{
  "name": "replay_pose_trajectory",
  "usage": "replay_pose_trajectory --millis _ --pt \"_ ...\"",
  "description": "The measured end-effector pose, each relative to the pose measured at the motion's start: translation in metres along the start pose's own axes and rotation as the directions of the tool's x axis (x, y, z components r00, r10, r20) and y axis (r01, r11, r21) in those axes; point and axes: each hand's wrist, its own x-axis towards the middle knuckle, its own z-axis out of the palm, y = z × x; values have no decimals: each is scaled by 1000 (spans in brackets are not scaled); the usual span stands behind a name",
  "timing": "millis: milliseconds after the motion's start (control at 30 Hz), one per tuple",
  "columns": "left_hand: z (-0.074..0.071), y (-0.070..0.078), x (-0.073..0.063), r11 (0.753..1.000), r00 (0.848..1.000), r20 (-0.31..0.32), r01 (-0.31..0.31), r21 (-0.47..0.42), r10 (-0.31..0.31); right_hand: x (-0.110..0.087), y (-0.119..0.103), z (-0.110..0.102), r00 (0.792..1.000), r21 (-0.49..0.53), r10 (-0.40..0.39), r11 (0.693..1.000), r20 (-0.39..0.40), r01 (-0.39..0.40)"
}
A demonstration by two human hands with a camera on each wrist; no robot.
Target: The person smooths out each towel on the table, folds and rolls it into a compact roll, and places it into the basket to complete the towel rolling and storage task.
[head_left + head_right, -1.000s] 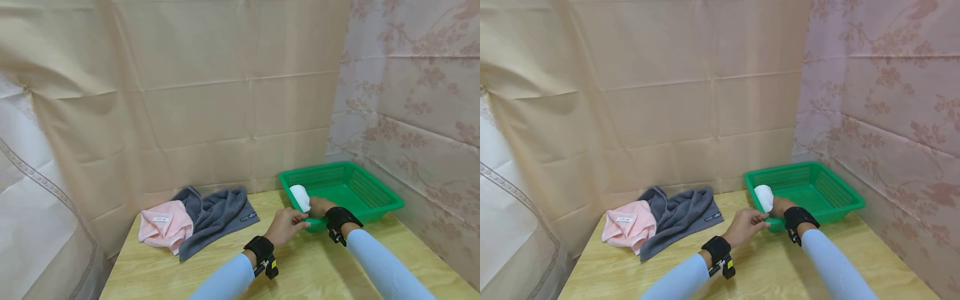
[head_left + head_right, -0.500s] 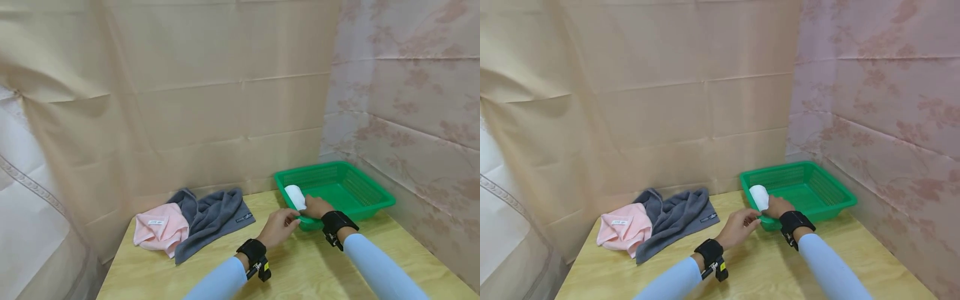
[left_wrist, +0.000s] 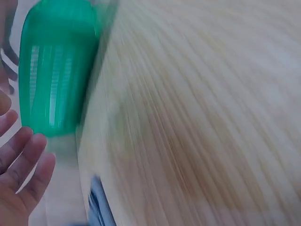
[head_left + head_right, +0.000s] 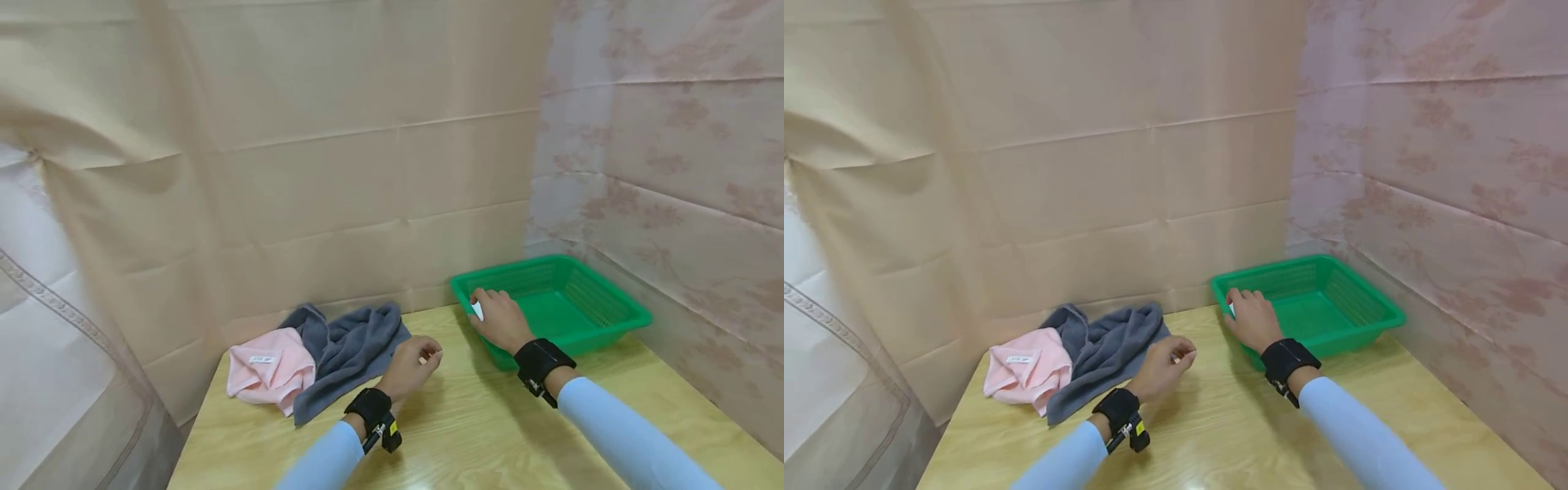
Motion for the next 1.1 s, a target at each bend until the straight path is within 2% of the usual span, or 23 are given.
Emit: replay_pose_trajectory --millis 100,200,367,500,633,733,767,900,1000,1100 --pt "-19 -11 -14 999 999 -31 22 48 -21 6 -13 9 994 -53 -104 993 -42 102" --pt "-37 -23 -28 993 997 -64 59 106 -52 9 -22 19 974 -79 -220 973 -51 216" --pt "-63 -46 -50 961 983 -174 98 260 -53 10 -33 37 909 -60 -416 908 9 416" --pt "-82 -57 -69 913 971 -234 142 383 -53 6 -38 52 864 -8 -496 867 80 498" --pt "-94 -64 -87 856 971 -222 193 479 -95 1 -41 64 840 48 -508 859 192 509" --pt "-100 -68 -97 832 975 -180 206 515 -130 -2 -44 73 819 89 -489 869 300 486" --pt "-101 -68 -99 830 977 -161 202 520 -137 -3 -45 76 811 101 -482 873 331 478" --pt "-106 -69 -105 848 982 -73 186 496 -173 -4 -50 86 784 116 -459 883 418 455" --pt "-107 -67 -108 862 978 -20 195 467 -210 -6 -55 92 769 133 -448 889 455 439" --pt "-107 -64 -112 858 973 10 199 473 -231 -7 -59 99 762 151 -442 893 474 424"
